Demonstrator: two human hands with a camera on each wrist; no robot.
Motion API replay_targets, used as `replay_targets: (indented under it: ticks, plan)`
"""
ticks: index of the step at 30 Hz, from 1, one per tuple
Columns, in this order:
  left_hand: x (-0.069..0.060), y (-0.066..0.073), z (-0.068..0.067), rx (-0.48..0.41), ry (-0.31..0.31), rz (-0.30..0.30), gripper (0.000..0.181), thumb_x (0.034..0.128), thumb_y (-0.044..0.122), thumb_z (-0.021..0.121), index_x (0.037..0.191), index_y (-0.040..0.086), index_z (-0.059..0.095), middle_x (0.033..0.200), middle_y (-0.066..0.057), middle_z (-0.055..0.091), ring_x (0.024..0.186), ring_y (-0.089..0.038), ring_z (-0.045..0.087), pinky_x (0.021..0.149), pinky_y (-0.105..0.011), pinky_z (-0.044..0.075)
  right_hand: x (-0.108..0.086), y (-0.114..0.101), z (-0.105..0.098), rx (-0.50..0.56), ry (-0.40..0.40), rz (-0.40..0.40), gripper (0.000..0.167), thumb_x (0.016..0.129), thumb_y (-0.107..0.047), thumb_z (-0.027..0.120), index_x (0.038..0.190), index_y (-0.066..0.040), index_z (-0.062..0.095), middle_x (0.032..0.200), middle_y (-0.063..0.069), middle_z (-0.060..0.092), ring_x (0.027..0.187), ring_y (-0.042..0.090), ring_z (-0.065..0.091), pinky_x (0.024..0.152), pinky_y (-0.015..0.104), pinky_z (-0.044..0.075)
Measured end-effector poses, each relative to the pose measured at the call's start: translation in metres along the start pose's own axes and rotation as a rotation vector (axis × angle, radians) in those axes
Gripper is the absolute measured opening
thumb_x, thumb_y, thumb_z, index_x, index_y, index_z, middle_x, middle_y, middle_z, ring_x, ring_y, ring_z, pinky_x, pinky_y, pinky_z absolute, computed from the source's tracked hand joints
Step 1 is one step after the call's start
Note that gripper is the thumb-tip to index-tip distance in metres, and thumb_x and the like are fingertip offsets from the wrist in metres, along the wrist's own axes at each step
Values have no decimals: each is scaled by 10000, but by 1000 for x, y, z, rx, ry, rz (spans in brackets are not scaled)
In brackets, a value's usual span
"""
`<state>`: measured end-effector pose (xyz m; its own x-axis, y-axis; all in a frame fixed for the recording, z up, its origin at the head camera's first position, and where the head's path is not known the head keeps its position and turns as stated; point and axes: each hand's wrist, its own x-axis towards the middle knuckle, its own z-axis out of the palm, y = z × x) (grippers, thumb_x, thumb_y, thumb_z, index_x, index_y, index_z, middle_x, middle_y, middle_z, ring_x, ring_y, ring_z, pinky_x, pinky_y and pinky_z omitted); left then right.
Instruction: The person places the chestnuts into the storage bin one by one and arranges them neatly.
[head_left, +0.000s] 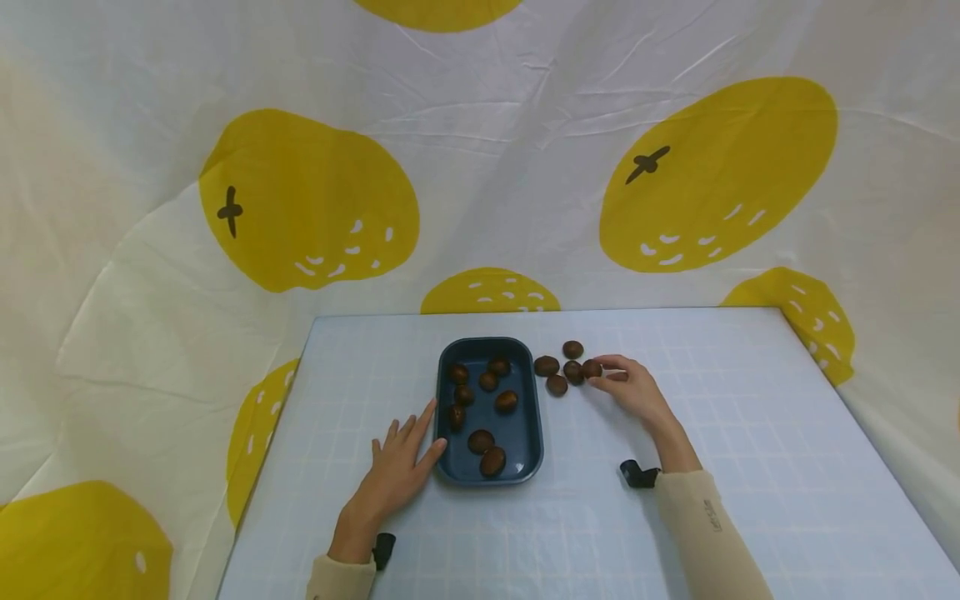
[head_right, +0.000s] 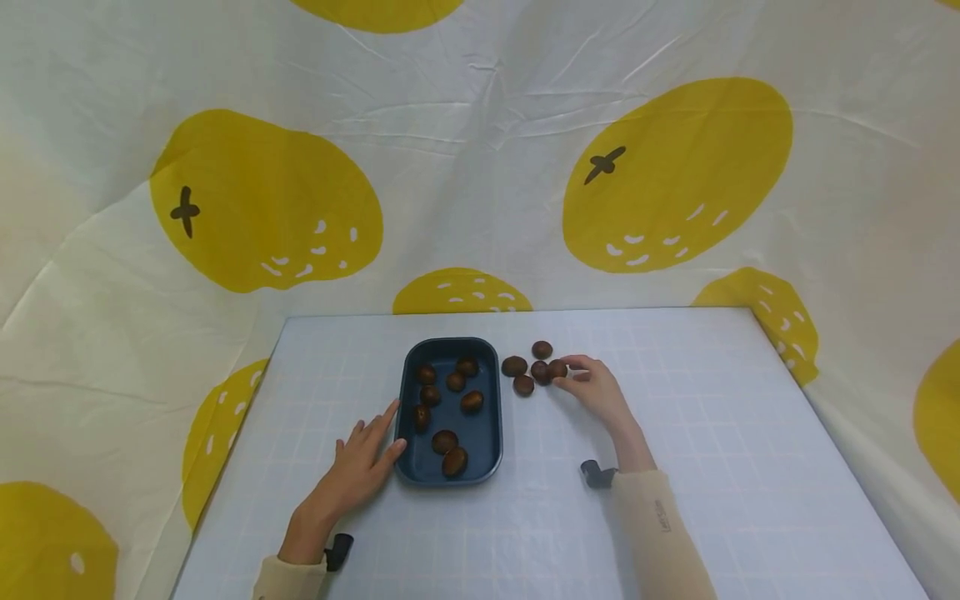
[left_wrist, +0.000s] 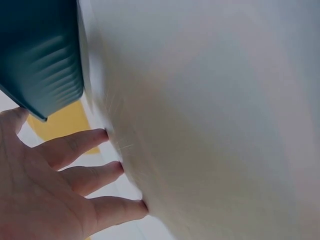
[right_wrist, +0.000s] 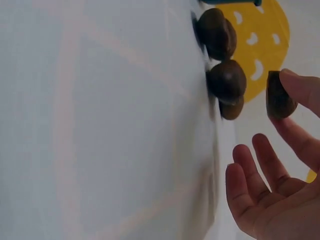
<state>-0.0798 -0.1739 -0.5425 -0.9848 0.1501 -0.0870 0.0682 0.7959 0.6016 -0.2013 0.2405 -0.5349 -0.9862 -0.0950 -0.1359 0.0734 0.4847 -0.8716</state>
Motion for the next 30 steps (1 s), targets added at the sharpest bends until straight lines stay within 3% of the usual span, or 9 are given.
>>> replay_targets:
  ticks: [14, 18, 30]
  plan:
    - [1, -2, 1, -2, 2, 5, 664, 994, 679, 363, 1579, 490, 112, 1568, -212, 335, 1448, -517, 150, 1039, -794, 24, -9, -29, 13, 39, -29, -137, 486, 909, -332, 764, 1319, -113, 622, 1347, 129, 567, 1182, 389, 537, 906, 534, 490]
    - [1, -1, -1, -5, 0, 15, 663, 998, 671, 367, 1580, 488, 107, 1565, -215, 339, 1447, -519, 151, 1044, -790, 29, -14, -43, 16, 58, -44, -171, 469, 915, -256, 765, 1323, -77, 619, 1355, 152, 561, 1162, 395, 549, 881, 491, 499]
    - [1, -2, 2, -1, 8, 10, 670, 996, 675, 368, 1585, 476, 120, 1566, -213, 341, 1448, -517, 154, 1043, -791, 31, -9, -61, 31, 68, -78, -233, 401, 924, -248, 755, 1287, -109, 654, 1269, 124, 607, 1109, 369, 581, 829, 413, 512]
